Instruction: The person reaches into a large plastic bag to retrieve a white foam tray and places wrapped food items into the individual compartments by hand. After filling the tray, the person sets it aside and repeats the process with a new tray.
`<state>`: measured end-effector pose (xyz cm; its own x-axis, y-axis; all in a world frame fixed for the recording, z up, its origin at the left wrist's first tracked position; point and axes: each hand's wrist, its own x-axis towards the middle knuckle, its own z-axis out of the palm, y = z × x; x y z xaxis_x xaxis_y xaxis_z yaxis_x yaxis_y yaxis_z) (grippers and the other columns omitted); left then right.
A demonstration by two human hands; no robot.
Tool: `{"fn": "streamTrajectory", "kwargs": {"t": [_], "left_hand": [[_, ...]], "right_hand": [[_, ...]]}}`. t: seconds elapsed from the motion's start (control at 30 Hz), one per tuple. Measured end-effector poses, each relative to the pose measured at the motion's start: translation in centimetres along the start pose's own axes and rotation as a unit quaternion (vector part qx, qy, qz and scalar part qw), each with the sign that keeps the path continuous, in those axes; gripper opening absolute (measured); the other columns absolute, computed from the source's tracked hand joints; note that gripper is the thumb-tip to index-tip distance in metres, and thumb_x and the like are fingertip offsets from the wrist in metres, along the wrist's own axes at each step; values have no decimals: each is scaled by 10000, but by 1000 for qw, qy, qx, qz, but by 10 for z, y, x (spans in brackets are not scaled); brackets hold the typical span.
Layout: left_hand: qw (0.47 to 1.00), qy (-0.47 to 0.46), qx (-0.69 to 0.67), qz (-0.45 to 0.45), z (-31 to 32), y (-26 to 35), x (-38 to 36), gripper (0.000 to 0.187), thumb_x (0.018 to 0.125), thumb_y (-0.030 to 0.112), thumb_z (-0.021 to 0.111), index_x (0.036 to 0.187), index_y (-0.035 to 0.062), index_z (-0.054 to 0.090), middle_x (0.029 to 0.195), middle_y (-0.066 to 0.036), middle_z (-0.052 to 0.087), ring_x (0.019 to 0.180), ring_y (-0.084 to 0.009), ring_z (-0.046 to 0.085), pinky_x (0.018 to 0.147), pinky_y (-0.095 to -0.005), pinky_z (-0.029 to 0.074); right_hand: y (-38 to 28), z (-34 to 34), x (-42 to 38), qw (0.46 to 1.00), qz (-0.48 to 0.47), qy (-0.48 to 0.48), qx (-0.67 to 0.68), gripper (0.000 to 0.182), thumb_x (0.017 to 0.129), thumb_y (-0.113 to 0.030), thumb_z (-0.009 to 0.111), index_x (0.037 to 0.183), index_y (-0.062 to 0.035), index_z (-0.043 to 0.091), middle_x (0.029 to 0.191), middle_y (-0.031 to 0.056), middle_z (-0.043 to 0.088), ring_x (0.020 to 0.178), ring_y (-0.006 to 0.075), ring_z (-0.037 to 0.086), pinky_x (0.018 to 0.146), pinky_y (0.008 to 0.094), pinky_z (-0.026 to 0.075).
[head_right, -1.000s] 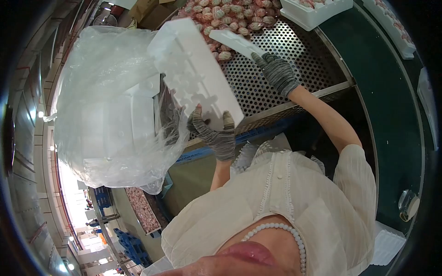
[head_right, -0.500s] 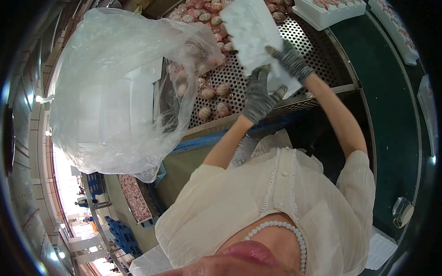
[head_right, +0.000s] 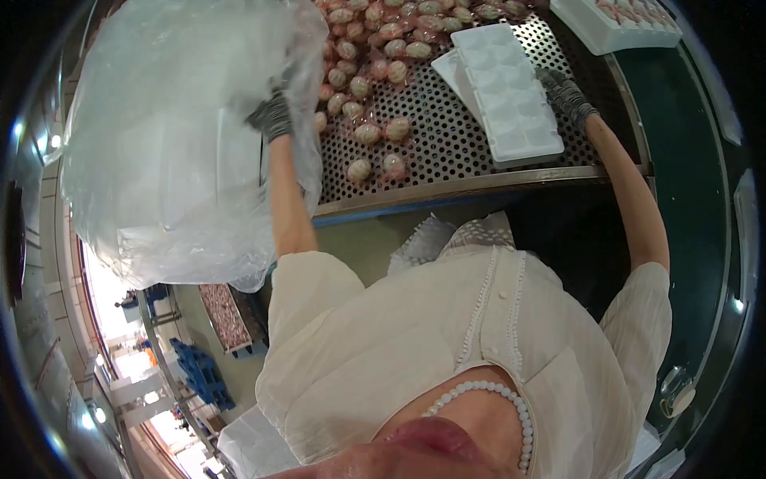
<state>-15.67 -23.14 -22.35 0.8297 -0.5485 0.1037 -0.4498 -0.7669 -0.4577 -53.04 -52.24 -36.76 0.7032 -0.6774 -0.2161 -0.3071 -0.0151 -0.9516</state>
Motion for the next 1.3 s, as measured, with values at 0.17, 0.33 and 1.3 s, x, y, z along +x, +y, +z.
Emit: {"fn": "streamTrajectory", "kwargs": {"t": [0.17,0.33,1.3], "left_hand": [[948,172,-184,-194,118,-104,-35,555,708,465,481,969,-24,496,932,-228,523,908,-356,489,787,-416,375],[967,138,-209,-35,59,-47,-133,295,639,180,562,913,71,539,862,-180,532,795,-324,508,709,-397,398],[463,-218,-839,182,1,229,-102,178,796,112,477,910,-16,522,803,-59,547,664,-100,514,570,-221,458]], "right_hand": [[18,29,33,935,-66,52,-345,723,707,-489,505,1195,1,292,1161,175,397,1051,264,404,875,317,325],[4,44,37,927,-154,41,-339,576,757,-388,479,1168,-11,340,1168,162,395,1063,276,394,883,331,321],[-80,77,-38,991,-35,-41,-125,397,762,-215,547,1106,-59,426,915,54,543,753,108,532,609,245,468]]}}
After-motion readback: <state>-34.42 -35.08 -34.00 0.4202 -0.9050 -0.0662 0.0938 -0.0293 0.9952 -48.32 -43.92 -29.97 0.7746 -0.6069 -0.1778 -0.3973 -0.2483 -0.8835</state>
